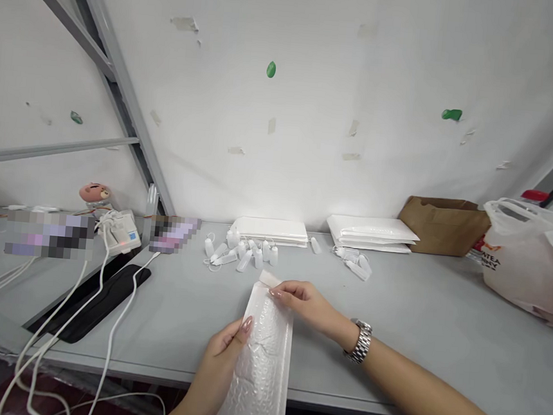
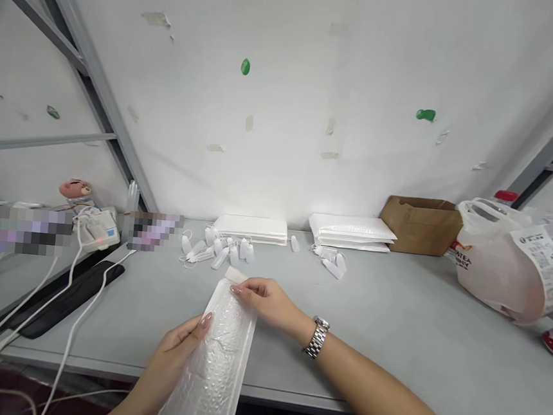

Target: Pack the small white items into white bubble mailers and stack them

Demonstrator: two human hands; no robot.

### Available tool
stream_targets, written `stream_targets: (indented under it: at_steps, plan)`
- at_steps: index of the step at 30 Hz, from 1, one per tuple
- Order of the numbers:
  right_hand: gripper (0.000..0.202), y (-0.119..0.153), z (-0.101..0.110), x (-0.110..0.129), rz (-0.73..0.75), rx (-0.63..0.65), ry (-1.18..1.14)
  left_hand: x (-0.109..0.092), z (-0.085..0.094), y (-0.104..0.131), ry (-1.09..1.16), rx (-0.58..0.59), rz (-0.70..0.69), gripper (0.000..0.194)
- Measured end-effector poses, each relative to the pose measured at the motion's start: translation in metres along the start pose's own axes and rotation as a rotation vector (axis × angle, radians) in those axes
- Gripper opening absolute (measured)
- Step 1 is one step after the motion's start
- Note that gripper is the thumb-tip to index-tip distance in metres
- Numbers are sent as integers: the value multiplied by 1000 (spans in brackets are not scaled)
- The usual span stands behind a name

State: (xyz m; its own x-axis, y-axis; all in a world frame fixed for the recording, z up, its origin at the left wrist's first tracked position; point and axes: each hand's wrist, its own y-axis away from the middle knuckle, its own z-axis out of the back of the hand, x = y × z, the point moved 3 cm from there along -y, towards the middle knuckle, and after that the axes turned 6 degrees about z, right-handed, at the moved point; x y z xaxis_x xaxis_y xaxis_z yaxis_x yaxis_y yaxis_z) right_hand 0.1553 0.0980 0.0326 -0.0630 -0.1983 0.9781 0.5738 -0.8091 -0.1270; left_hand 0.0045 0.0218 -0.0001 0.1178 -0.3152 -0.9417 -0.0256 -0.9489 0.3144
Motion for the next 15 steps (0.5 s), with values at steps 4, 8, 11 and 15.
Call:
stream_targets:
  at_steps: [4,8,11,15]
  plan:
    - [41,0,-5,-4,16,50,-17,1,1,-2,-34,-6,-29,40]
    - [45,1,-6,-8,7,146,10,7,1,-4,-24,32,-27,40]
    - [45,3,-8,-7,-2,223,33,8,-1,-3,-6,48,-5,41]
    - [34,3,-5,1,98,154,156,3,1,-2,-9,18,-17,46]
